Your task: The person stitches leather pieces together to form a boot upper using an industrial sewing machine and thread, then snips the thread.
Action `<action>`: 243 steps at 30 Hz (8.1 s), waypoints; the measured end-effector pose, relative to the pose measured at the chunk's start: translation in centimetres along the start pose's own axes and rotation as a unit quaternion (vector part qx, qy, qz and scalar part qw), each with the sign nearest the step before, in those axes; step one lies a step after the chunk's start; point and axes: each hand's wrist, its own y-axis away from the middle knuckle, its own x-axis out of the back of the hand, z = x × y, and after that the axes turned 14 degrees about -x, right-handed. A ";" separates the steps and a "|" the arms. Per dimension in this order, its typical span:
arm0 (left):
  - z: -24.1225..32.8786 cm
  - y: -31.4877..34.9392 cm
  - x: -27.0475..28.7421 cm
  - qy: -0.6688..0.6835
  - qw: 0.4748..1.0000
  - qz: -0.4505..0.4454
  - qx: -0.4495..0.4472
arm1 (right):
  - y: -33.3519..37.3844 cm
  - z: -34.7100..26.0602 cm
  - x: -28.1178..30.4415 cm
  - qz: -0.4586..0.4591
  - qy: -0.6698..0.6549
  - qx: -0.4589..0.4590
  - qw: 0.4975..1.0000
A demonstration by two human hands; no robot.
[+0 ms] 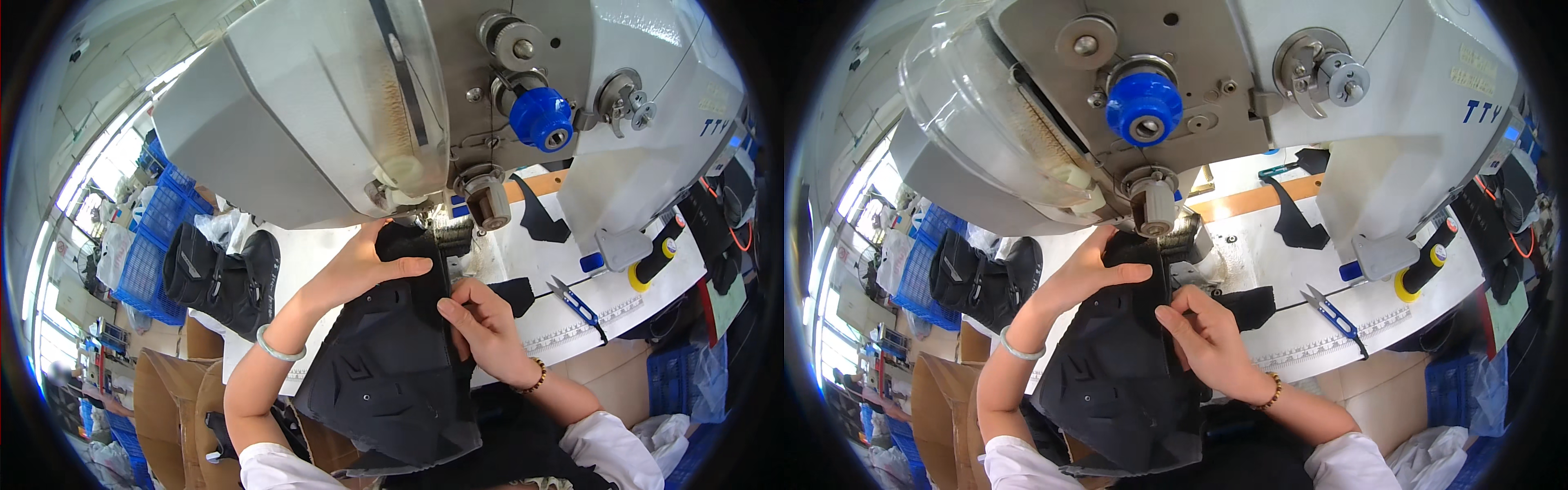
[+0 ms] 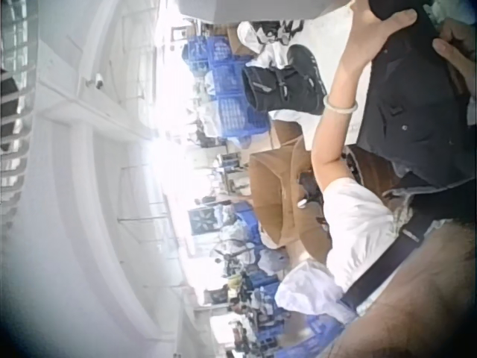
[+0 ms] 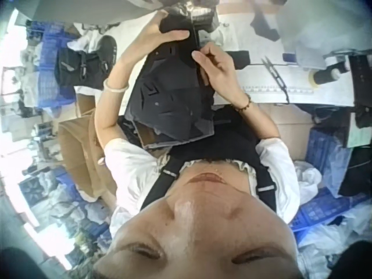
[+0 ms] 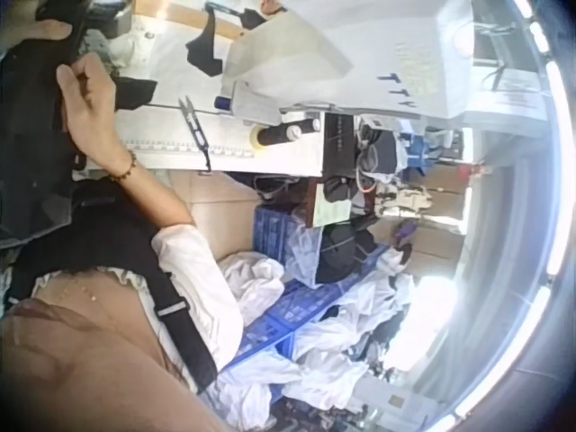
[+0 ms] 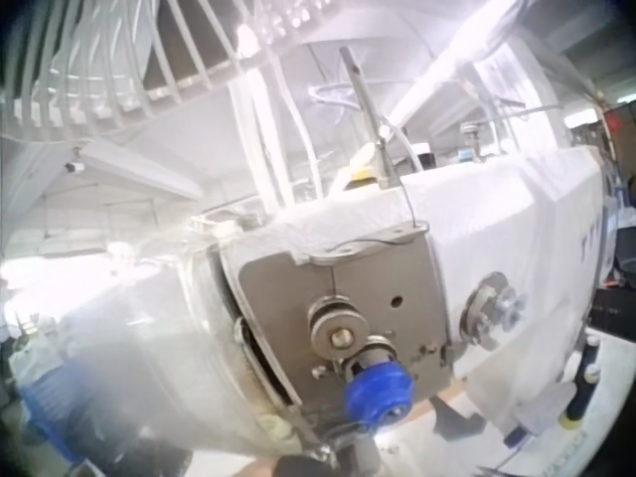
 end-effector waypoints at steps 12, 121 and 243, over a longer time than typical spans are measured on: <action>-1.7 0.0 0.4 -0.024 0.997 0.018 -0.076 | -0.8 2.4 -0.5 0.040 0.018 0.080 0.996; -6.9 -1.4 3.6 -0.034 0.999 -0.026 -0.034 | -5.1 -0.2 0.7 0.169 0.133 0.151 0.965; 2.4 2.4 -2.1 -0.105 0.951 -0.003 -0.292 | -6.7 -8.6 4.9 -0.015 0.477 0.002 0.879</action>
